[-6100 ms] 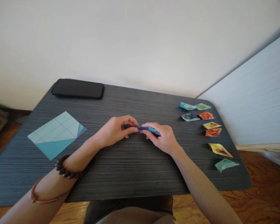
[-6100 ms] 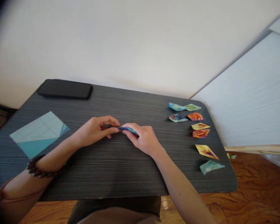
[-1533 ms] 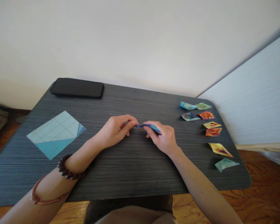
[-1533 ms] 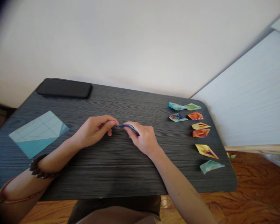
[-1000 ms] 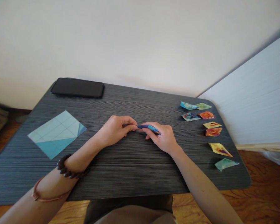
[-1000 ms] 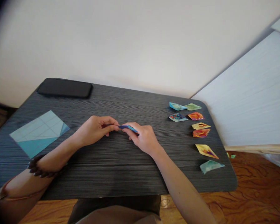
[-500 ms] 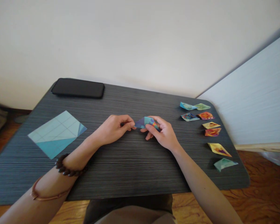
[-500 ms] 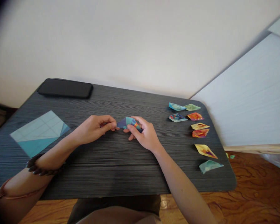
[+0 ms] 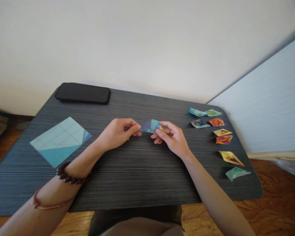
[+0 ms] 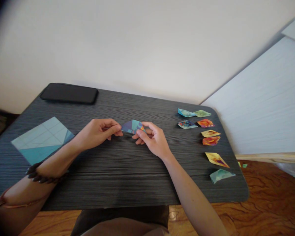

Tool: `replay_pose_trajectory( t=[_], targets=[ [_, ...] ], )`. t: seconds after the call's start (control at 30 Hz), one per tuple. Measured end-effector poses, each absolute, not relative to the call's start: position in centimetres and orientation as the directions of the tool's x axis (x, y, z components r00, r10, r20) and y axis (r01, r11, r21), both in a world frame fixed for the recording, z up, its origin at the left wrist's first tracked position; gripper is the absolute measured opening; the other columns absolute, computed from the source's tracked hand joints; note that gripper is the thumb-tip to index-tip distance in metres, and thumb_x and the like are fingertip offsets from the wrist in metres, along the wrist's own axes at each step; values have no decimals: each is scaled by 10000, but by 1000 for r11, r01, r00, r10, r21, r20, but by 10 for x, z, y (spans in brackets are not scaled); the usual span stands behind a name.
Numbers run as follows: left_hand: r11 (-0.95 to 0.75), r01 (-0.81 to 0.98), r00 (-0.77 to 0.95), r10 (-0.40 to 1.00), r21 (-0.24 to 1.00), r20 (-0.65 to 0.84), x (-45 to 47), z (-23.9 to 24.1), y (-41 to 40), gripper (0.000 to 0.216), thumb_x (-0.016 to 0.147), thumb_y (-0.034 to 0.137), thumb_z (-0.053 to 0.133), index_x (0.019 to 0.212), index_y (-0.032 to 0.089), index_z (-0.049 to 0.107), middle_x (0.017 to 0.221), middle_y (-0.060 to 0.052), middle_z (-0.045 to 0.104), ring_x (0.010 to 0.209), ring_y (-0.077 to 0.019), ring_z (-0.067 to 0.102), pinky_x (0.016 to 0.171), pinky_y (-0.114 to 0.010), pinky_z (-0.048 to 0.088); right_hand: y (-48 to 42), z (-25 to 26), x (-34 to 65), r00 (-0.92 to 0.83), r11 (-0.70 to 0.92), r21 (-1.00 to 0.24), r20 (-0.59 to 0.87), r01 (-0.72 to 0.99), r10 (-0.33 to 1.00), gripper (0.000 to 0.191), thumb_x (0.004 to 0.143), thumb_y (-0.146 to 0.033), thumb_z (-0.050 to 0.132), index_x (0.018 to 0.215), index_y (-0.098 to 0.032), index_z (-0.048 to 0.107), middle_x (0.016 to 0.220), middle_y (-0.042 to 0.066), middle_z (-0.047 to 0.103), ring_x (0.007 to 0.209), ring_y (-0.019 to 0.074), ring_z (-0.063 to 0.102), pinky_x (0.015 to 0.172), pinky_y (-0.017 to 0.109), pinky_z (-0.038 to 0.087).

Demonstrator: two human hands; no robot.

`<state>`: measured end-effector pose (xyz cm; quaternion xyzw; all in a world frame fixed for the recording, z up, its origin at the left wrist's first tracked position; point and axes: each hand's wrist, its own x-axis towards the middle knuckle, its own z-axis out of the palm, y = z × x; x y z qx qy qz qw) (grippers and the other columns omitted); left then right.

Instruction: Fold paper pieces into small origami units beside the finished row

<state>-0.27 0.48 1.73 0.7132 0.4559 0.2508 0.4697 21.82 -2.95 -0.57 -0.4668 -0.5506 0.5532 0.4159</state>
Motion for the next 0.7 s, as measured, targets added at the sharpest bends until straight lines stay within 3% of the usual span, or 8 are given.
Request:
replay_pose_trajectory(
  t=[0.1, 0.23, 0.43, 0.7],
  targets=[
    [-32, 212, 404, 913, 977, -57, 0, 17, 3, 375, 842, 458, 558, 1010, 124, 596, 795, -71, 689, 692, -159, 628, 489, -216, 499, -29, -4, 215, -174, -112, -993, -103, -43, 979, 438, 783, -414, 660, 1121, -210, 470, 753, 12, 733, 560, 127, 670, 518, 225, 522],
    [7, -2, 400, 917, 1000, -5, 5, 15, 0, 462, 797, 430, 636, 1142, 138, 544, 901, -79, 677, 806, -186, 641, 556, -252, 561, -30, -2, 208, -154, -151, -975, -126, -165, 980, 456, 784, -414, 659, 1135, -250, 420, 730, -20, 727, 532, 122, 666, 482, 205, 514],
    [-17, 4, 351, 936, 1000, 15, 10, 12, -2, 353, 765, 363, 692, 1027, 137, 624, 956, -69, 671, 721, -134, 626, 565, -224, 561, -35, -2, 202, -272, -205, -964, -155, -167, 950, 366, 812, -423, 627, 1074, -229, 460, 770, 8, 733, 576, 129, 682, 509, 214, 530],
    [-42, 24, 319, 947, 999, 33, 9, 11, 0, 377, 759, 351, 697, 1056, 132, 617, 963, -67, 659, 706, -129, 618, 569, -232, 558, -34, -5, 205, -213, -111, -985, -82, -130, 974, 372, 818, -396, 628, 1098, -223, 455, 776, 8, 721, 538, 117, 655, 484, 216, 520]
  ],
)
